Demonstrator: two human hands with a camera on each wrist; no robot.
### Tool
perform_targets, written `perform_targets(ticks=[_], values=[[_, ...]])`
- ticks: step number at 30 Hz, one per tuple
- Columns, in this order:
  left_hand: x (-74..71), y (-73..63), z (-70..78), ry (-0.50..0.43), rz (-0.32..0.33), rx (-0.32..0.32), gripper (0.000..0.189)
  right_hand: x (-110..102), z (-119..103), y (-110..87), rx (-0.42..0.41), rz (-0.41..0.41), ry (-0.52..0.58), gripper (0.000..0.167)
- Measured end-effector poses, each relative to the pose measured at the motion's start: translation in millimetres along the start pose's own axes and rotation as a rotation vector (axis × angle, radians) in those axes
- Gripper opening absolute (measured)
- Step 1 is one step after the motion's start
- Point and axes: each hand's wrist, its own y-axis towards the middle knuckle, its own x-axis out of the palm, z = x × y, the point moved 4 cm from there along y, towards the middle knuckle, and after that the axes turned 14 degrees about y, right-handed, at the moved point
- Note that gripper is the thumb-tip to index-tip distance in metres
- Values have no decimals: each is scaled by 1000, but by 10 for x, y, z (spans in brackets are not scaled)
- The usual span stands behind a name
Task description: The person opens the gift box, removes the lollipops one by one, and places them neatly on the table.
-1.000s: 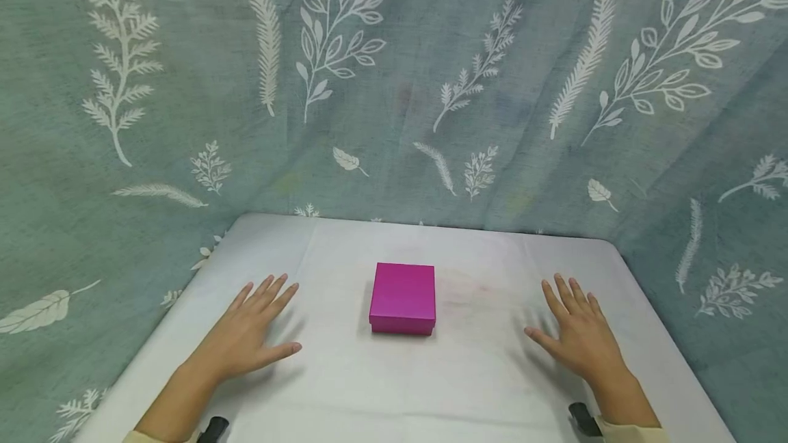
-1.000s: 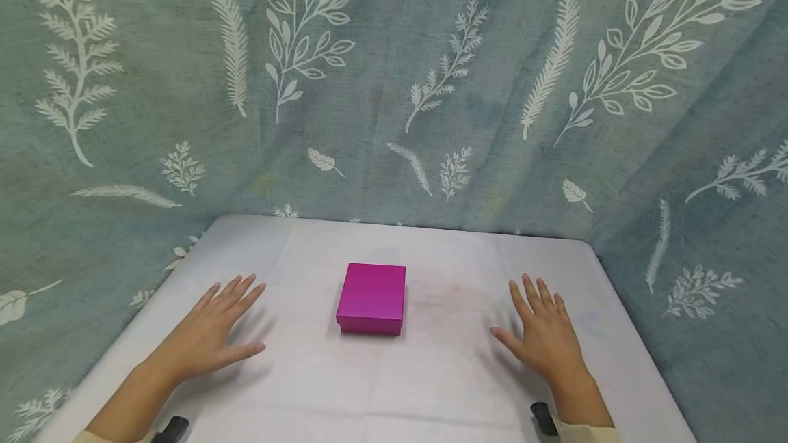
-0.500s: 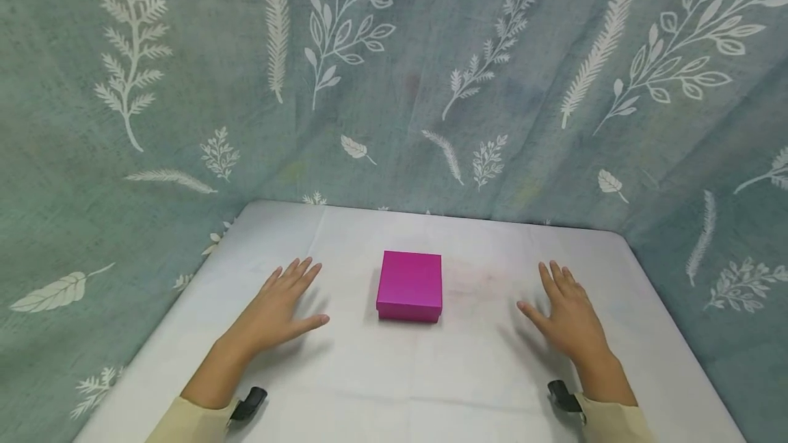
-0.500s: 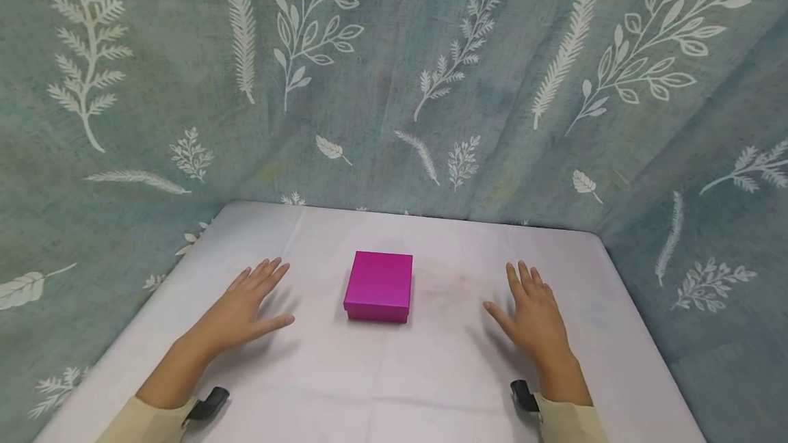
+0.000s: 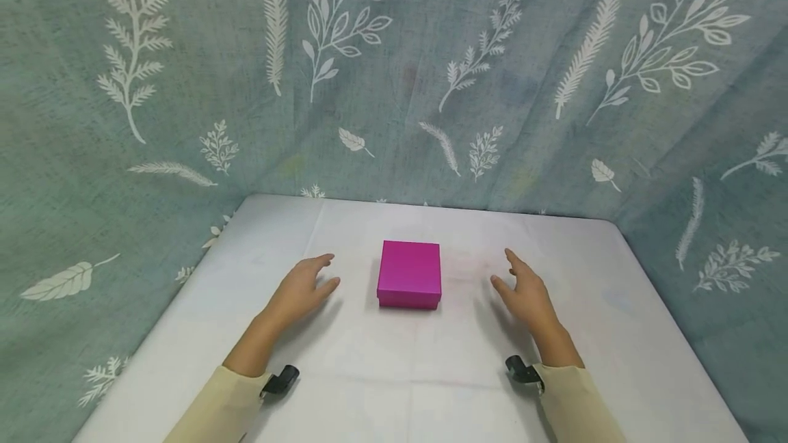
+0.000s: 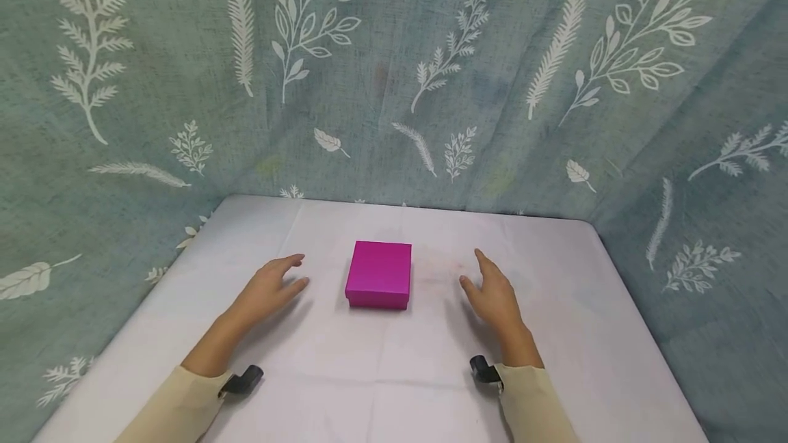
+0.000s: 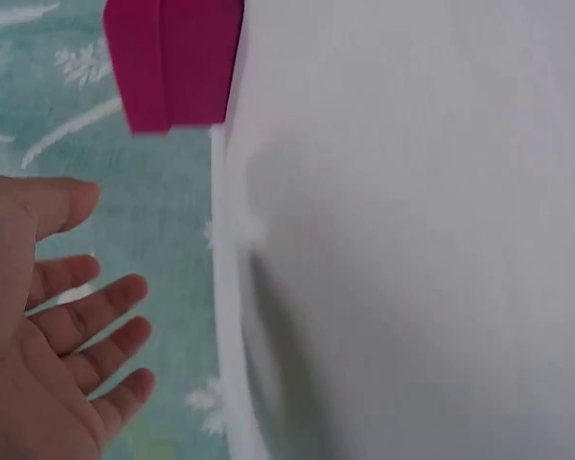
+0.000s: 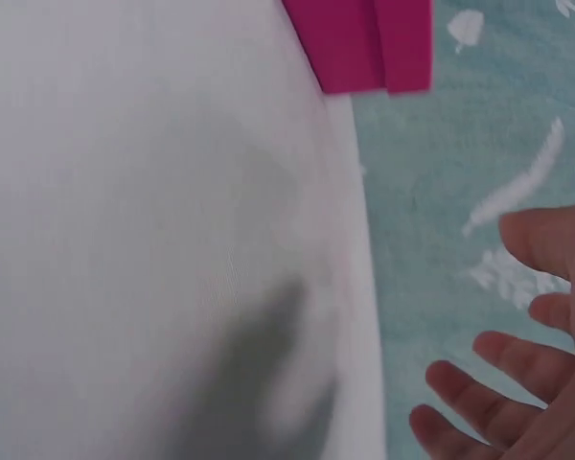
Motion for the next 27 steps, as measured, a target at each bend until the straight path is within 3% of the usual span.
perform_targets(ticks=[4, 8, 11, 14, 18, 27], values=[[132, 153, 136, -54, -57, -31, 53, 199, -54, 92, 52, -7, 161, 65], [251, 253, 269, -111, -105, -34, 49, 387, -103, 142, 132, -41, 403, 59], [309, 311, 344, -174, -104, -27, 46, 508, -137, 170, 160, -57, 594, 55], [352, 373, 385, -257, -111, -44, 43, 609, -181, 205, 174, -83, 718, 53], [379, 435, 432, -400, -161, -110, 42, 720, -249, 235, 189, -150, 805, 53], [452, 511, 554, -666, -267, -205, 52, 792, -288, 261, 242, -217, 847, 50]])
